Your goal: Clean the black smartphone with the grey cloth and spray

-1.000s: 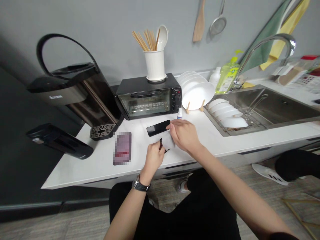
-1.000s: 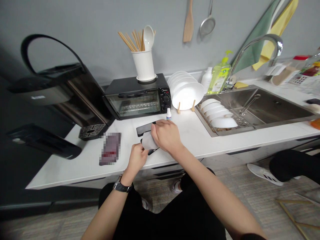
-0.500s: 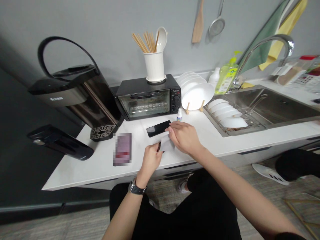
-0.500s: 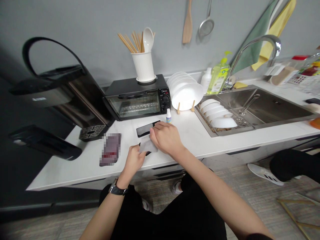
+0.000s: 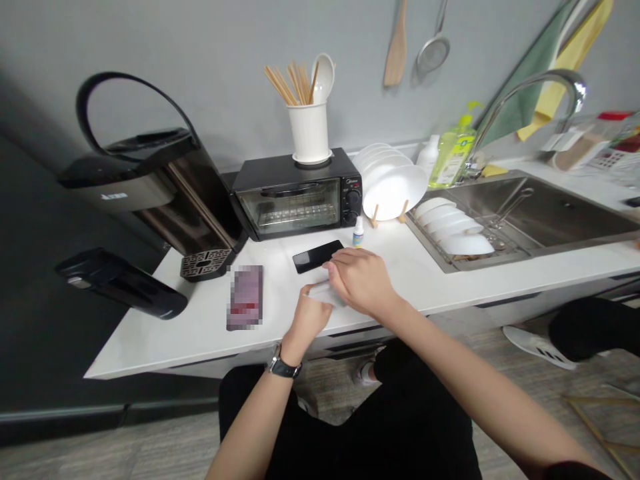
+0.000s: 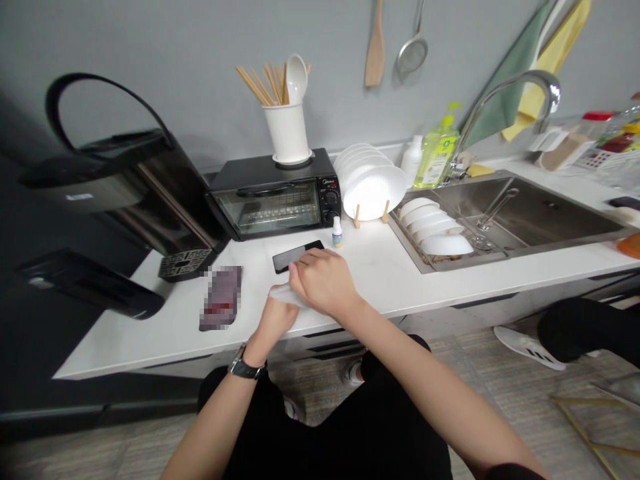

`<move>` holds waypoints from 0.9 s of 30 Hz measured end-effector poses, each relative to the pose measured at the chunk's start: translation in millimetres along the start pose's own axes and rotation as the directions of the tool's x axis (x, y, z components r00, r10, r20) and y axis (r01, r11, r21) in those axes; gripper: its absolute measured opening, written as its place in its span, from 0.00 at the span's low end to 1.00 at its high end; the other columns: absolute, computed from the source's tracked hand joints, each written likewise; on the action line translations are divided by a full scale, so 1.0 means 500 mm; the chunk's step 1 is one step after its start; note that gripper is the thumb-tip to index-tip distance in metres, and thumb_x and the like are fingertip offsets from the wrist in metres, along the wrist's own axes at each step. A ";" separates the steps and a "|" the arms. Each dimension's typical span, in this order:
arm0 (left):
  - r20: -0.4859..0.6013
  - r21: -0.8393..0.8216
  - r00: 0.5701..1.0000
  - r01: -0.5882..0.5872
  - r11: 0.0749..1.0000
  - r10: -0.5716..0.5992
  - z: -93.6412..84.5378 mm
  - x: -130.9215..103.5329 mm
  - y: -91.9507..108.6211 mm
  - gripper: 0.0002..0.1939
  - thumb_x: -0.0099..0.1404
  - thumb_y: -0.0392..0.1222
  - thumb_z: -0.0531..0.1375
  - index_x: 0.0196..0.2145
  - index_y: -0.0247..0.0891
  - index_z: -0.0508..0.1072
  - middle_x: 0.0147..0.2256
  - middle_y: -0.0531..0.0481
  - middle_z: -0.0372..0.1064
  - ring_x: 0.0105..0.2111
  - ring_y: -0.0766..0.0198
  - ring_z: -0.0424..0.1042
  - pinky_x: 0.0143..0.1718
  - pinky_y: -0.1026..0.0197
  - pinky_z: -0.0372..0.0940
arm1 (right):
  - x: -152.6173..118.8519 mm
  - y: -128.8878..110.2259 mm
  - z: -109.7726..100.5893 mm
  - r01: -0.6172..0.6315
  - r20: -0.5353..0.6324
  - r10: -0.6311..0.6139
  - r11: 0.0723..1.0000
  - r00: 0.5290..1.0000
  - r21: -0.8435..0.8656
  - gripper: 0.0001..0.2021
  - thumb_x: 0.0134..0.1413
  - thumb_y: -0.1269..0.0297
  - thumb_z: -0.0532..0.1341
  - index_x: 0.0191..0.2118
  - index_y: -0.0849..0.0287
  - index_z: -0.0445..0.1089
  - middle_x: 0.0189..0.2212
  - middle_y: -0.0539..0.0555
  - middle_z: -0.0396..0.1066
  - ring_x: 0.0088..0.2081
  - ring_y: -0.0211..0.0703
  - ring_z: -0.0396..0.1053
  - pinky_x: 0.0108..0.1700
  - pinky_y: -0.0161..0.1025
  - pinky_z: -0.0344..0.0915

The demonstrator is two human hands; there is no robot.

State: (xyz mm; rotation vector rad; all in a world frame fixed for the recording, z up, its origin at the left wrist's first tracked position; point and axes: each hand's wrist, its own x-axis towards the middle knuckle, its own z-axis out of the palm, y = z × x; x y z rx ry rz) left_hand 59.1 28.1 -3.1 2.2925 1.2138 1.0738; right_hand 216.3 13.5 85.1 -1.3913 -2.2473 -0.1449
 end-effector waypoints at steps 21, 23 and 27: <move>0.129 0.043 0.991 0.013 0.999 -0.018 -0.056 -0.025 0.027 0.11 0.61 0.27 0.55 0.28 0.36 0.74 0.24 0.50 0.73 0.25 0.61 0.72 0.30 0.64 0.62 | -0.041 0.021 0.011 -0.046 0.066 0.010 0.822 0.998 0.568 0.29 0.78 0.58 0.42 0.43 0.55 0.81 0.41 0.52 0.83 0.43 0.42 0.79 0.48 0.37 0.68; 0.140 0.111 0.990 -0.003 0.994 -0.013 -0.055 -0.021 0.032 0.13 0.62 0.25 0.55 0.34 0.36 0.78 0.28 0.47 0.77 0.29 0.58 0.77 0.33 0.63 0.66 | -0.043 0.029 0.015 -0.114 0.041 0.109 0.833 0.993 0.541 0.25 0.76 0.55 0.46 0.45 0.54 0.81 0.42 0.52 0.83 0.44 0.45 0.80 0.48 0.39 0.69; 0.183 0.253 0.983 -0.038 0.967 -0.010 -0.045 -0.013 0.047 0.22 0.65 0.24 0.55 0.52 0.38 0.77 0.43 0.45 0.82 0.42 0.55 0.81 0.43 0.59 0.72 | -0.068 0.065 0.052 -0.223 0.031 0.272 0.715 0.962 0.662 0.21 0.74 0.52 0.50 0.54 0.54 0.77 0.44 0.53 0.82 0.46 0.46 0.79 0.48 0.40 0.70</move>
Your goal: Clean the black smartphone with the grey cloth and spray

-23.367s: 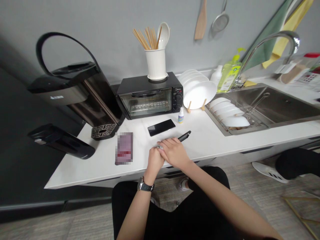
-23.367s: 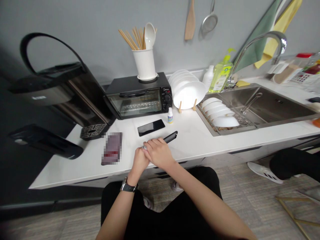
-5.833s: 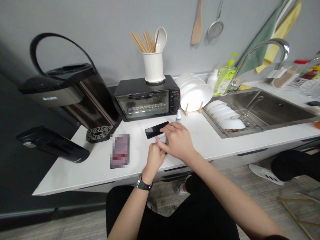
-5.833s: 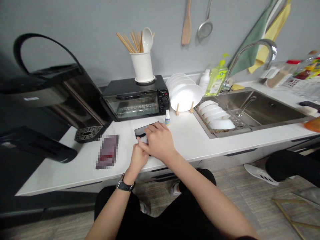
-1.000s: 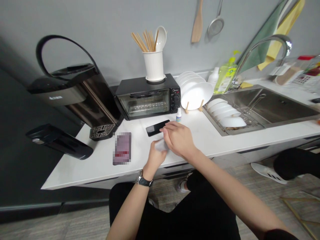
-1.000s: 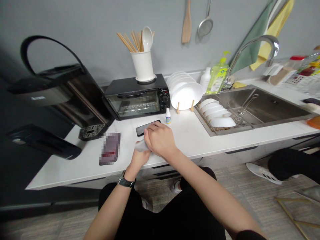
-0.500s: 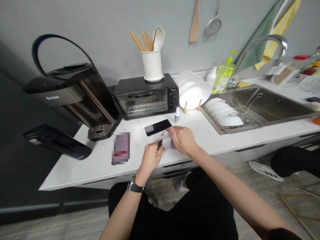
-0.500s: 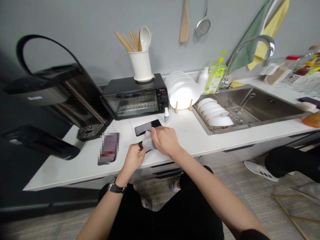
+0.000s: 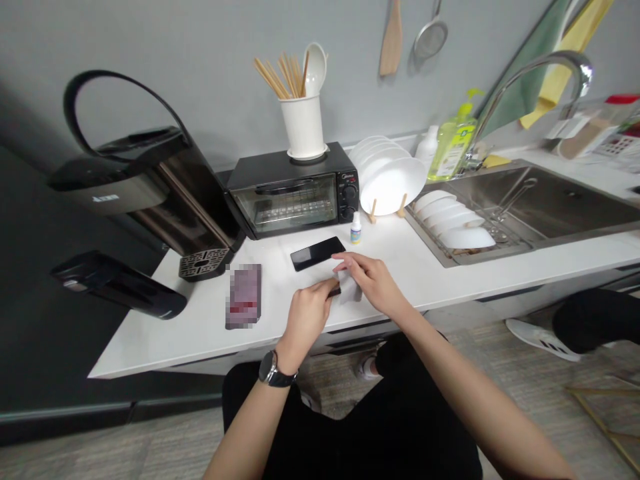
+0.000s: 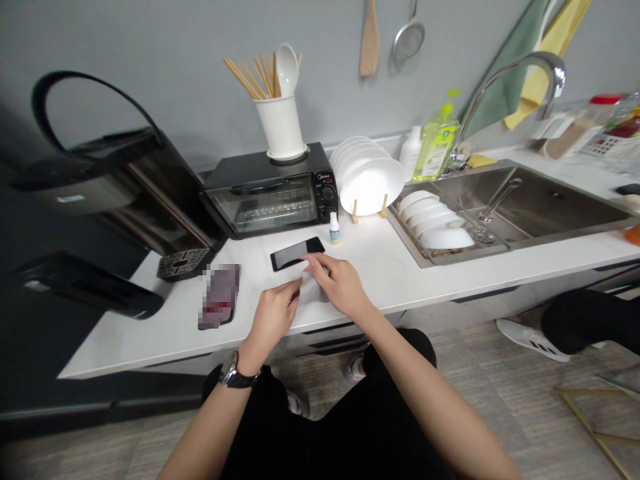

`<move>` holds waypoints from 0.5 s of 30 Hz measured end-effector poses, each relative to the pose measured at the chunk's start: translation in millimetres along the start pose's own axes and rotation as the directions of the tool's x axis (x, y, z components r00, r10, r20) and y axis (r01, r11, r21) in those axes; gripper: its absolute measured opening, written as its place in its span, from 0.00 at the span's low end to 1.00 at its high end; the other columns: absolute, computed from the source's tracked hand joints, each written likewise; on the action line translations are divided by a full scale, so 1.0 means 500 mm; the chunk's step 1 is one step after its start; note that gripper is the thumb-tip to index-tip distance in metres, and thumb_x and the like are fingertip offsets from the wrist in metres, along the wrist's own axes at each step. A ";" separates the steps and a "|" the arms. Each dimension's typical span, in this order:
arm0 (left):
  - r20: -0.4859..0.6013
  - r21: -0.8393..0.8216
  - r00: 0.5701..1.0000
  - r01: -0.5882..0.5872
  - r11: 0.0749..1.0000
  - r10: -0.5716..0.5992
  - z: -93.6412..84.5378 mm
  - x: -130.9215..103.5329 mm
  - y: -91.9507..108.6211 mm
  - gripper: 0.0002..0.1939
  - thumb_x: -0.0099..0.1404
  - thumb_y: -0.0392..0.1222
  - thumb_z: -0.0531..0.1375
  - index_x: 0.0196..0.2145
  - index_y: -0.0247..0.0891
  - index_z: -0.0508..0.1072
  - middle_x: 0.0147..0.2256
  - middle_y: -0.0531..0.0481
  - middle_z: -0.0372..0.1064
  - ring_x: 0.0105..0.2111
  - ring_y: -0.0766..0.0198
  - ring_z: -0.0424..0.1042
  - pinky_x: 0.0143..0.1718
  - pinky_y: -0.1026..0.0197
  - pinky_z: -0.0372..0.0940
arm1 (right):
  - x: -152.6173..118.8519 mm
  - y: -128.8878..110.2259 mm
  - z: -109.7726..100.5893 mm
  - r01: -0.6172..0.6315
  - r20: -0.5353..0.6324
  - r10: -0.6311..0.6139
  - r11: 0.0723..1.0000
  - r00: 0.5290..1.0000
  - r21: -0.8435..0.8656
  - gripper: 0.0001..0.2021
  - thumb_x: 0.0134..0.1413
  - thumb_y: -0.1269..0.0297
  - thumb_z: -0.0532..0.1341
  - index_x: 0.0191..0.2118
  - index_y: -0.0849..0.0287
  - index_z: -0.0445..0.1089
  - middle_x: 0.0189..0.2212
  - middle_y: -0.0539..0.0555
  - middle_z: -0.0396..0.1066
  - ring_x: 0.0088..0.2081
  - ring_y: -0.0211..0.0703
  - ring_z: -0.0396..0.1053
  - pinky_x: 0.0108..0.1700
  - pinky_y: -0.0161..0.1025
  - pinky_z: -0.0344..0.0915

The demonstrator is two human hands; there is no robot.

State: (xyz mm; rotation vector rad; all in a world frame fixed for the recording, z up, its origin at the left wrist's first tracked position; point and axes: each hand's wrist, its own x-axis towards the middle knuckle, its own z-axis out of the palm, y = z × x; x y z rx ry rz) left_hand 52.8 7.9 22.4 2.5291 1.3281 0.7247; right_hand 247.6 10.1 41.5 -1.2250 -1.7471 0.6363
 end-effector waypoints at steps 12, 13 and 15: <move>-0.010 0.123 0.999 0.033 0.992 -0.032 0.066 -0.013 0.012 0.37 0.65 0.54 0.69 0.66 0.38 0.66 0.69 0.34 0.60 0.69 0.44 0.60 0.65 0.45 0.66 | -0.051 0.148 0.009 -0.132 -0.308 0.085 0.982 0.948 -0.134 0.16 0.70 0.56 0.55 0.53 0.57 0.74 0.54 0.61 0.76 0.55 0.51 0.75 0.58 0.49 0.69; -0.033 0.107 0.999 0.030 0.994 -0.026 0.055 -0.018 -0.013 0.38 0.65 0.56 0.68 0.67 0.40 0.64 0.70 0.36 0.58 0.71 0.44 0.56 0.69 0.42 0.59 | -0.062 0.146 0.002 -0.104 -0.307 0.038 0.974 0.951 -0.201 0.17 0.71 0.56 0.54 0.55 0.57 0.74 0.57 0.61 0.74 0.58 0.51 0.72 0.60 0.50 0.68; -0.009 0.079 0.999 0.051 0.996 -0.051 0.033 -0.027 -0.068 0.42 0.66 0.56 0.68 0.71 0.42 0.58 0.72 0.36 0.53 0.73 0.44 0.52 0.73 0.38 0.50 | -0.084 0.150 -0.011 -0.055 -0.231 -0.025 0.940 0.973 -0.336 0.18 0.70 0.56 0.56 0.59 0.55 0.73 0.60 0.61 0.72 0.60 0.52 0.70 0.62 0.52 0.68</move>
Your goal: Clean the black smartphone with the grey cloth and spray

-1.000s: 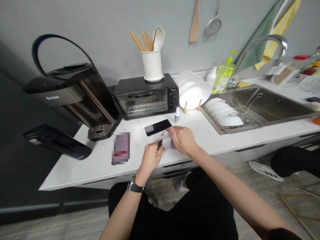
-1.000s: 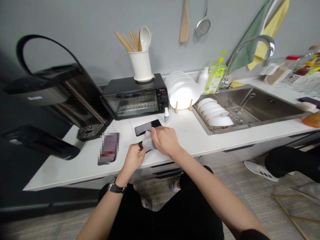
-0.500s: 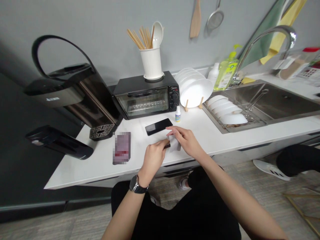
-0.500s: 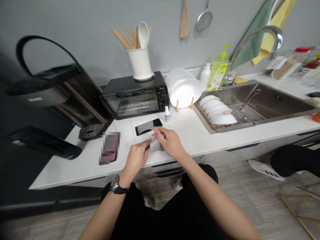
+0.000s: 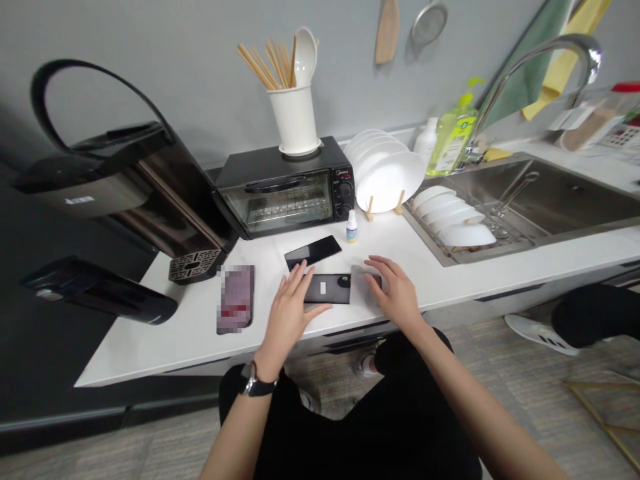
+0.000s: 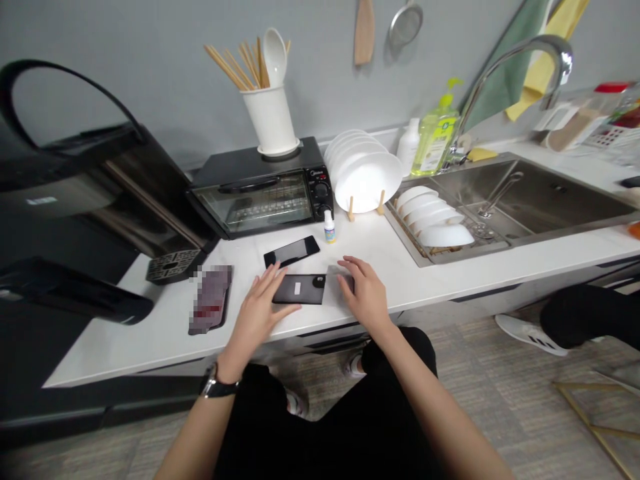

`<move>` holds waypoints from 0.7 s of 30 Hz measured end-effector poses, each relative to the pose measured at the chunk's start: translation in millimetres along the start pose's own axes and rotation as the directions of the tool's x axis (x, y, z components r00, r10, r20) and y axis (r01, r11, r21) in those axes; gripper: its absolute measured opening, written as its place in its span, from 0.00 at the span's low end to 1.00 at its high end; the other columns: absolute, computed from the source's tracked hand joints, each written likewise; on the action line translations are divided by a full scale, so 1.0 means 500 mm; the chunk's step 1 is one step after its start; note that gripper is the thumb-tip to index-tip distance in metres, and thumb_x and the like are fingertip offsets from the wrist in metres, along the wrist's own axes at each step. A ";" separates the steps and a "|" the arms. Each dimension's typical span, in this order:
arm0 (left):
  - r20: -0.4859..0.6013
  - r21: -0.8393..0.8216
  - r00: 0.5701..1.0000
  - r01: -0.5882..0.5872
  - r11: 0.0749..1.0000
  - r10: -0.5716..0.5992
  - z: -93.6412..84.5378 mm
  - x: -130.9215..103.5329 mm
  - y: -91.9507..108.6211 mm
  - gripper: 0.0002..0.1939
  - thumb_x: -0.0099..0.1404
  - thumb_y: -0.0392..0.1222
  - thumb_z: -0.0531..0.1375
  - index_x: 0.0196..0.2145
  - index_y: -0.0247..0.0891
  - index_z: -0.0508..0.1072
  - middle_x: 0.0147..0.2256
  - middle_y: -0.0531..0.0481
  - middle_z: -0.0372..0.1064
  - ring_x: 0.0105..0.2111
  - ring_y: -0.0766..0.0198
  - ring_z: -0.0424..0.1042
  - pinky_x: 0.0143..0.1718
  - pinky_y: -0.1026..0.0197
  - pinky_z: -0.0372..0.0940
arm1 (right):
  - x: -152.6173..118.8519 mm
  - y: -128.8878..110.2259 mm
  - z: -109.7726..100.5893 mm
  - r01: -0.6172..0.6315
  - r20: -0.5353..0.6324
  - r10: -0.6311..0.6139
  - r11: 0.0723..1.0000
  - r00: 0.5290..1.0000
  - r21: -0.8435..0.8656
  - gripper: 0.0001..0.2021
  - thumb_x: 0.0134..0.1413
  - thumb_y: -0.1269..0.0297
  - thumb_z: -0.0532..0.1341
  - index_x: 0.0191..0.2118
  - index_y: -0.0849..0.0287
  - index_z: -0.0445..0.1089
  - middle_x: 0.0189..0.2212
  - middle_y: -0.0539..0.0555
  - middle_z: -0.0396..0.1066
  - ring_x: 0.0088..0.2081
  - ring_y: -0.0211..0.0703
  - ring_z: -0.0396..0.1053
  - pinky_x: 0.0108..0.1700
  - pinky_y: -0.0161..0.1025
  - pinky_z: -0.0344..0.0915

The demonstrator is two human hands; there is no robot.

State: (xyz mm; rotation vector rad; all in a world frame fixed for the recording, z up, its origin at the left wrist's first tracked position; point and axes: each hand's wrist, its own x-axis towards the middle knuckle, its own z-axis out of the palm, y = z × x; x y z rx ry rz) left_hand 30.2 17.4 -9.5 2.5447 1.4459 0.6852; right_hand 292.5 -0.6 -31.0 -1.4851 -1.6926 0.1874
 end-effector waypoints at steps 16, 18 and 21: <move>0.077 -0.153 0.991 0.120 0.981 -0.110 0.007 -0.031 -0.060 0.50 0.63 0.52 0.71 0.74 0.49 0.49 0.66 0.41 0.63 0.65 0.46 0.65 0.66 0.45 0.62 | -0.038 -0.083 0.082 0.128 0.181 -0.081 0.956 0.980 -0.265 0.24 0.75 0.59 0.50 0.68 0.63 0.64 0.69 0.66 0.61 0.71 0.63 0.56 0.70 0.69 0.52; 0.082 -0.165 0.993 0.100 0.981 -0.087 0.005 -0.030 -0.061 0.48 0.65 0.47 0.69 0.74 0.48 0.48 0.65 0.42 0.63 0.65 0.47 0.65 0.66 0.45 0.62 | -0.043 -0.125 0.126 0.180 0.227 -0.120 0.947 0.967 -0.267 0.26 0.74 0.59 0.51 0.70 0.66 0.60 0.70 0.69 0.58 0.73 0.63 0.53 0.71 0.69 0.51; 0.086 -0.165 0.994 0.088 0.982 -0.074 0.002 -0.031 -0.063 0.44 0.67 0.34 0.61 0.74 0.48 0.47 0.64 0.42 0.64 0.63 0.51 0.67 0.65 0.48 0.64 | -0.044 -0.186 0.172 0.281 0.325 -0.221 0.947 0.920 -0.152 0.27 0.74 0.61 0.51 0.71 0.70 0.59 0.69 0.70 0.59 0.71 0.58 0.56 0.72 0.62 0.54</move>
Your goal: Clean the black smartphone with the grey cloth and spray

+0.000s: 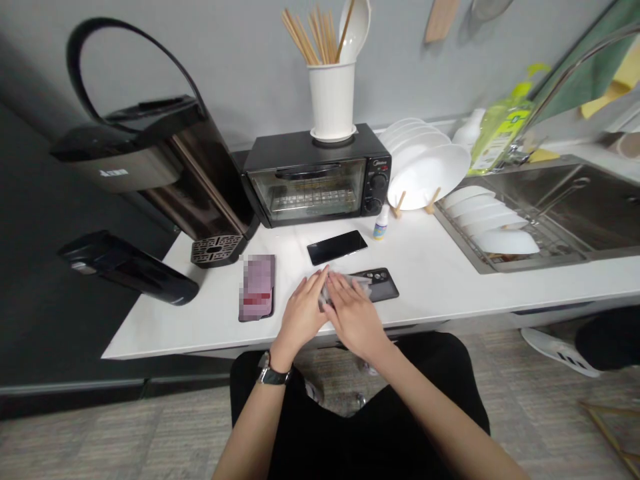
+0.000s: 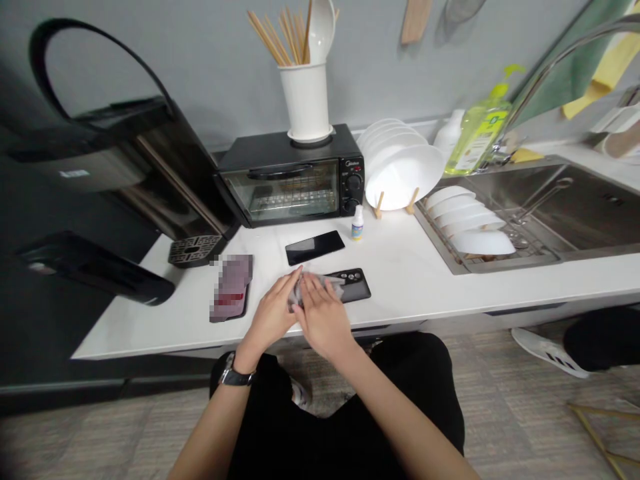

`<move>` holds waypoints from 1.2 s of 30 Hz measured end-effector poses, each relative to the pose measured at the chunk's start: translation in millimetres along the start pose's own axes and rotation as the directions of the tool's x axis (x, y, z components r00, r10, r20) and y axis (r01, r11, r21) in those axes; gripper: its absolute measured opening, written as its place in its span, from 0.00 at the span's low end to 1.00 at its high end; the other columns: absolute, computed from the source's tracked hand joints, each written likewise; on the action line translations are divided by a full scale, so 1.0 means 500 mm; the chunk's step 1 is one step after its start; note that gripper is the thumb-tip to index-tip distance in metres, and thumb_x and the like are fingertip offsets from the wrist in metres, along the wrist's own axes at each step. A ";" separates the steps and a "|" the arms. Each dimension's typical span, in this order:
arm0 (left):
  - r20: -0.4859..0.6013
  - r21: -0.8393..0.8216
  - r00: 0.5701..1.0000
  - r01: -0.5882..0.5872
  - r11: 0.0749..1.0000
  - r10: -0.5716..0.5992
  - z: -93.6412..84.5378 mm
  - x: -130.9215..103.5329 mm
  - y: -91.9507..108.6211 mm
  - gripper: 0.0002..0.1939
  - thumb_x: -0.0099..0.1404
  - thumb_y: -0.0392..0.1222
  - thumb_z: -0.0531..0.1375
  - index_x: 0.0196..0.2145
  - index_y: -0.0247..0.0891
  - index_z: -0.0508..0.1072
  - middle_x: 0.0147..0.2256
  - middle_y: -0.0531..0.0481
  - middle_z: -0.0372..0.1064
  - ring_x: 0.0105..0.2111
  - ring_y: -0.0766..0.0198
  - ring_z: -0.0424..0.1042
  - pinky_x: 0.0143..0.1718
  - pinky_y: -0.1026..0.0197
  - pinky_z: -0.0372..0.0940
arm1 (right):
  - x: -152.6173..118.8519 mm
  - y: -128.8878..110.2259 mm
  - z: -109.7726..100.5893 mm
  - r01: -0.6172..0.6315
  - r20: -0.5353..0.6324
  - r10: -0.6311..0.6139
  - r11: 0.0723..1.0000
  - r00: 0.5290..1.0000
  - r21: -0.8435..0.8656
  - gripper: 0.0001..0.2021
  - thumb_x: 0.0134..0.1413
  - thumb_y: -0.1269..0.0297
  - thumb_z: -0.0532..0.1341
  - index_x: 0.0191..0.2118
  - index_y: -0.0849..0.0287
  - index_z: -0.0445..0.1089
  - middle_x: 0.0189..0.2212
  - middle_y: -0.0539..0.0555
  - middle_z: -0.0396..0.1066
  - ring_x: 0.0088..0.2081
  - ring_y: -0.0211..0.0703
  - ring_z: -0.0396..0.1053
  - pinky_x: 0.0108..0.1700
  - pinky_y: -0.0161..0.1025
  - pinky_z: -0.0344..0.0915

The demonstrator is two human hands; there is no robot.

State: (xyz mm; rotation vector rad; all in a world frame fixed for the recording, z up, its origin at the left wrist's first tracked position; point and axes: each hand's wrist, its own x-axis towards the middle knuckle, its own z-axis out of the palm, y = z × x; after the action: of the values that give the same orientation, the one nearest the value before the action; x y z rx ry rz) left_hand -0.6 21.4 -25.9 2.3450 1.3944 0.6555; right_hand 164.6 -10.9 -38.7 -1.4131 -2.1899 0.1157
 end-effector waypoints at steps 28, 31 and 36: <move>-0.009 -0.021 0.997 0.076 0.997 -0.076 0.004 -0.008 -0.011 0.49 0.66 0.34 0.62 0.75 0.51 0.40 0.56 0.44 0.67 0.56 0.51 0.72 0.55 0.51 0.71 | -0.040 -0.013 -0.025 0.122 0.101 -0.126 0.991 0.987 0.048 0.28 0.70 0.67 0.52 0.71 0.67 0.58 0.71 0.63 0.57 0.71 0.50 0.57 0.71 0.52 0.58; -0.019 -0.042 0.998 0.062 0.997 -0.063 0.003 -0.005 -0.007 0.51 0.63 0.45 0.69 0.75 0.51 0.44 0.58 0.45 0.68 0.59 0.49 0.71 0.59 0.47 0.68 | -0.089 0.071 -0.070 0.088 0.122 -0.083 0.995 0.989 -0.038 0.28 0.72 0.67 0.50 0.74 0.59 0.54 0.73 0.56 0.54 0.72 0.48 0.55 0.72 0.55 0.56; -0.018 -0.051 0.999 0.033 0.998 -0.034 0.000 -0.001 -0.003 0.51 0.63 0.49 0.71 0.74 0.52 0.46 0.63 0.45 0.67 0.62 0.48 0.68 0.65 0.46 0.63 | -0.100 0.167 -0.100 -0.056 0.035 0.064 0.979 0.997 -0.194 0.27 0.74 0.66 0.47 0.74 0.60 0.52 0.73 0.57 0.52 0.73 0.53 0.52 0.72 0.58 0.54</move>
State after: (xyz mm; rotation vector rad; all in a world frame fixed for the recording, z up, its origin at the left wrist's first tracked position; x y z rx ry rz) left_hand -1.9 21.5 -26.8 2.2776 1.4054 0.6965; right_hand 272.6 -26.9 -43.5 -1.5956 -2.2424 -0.0483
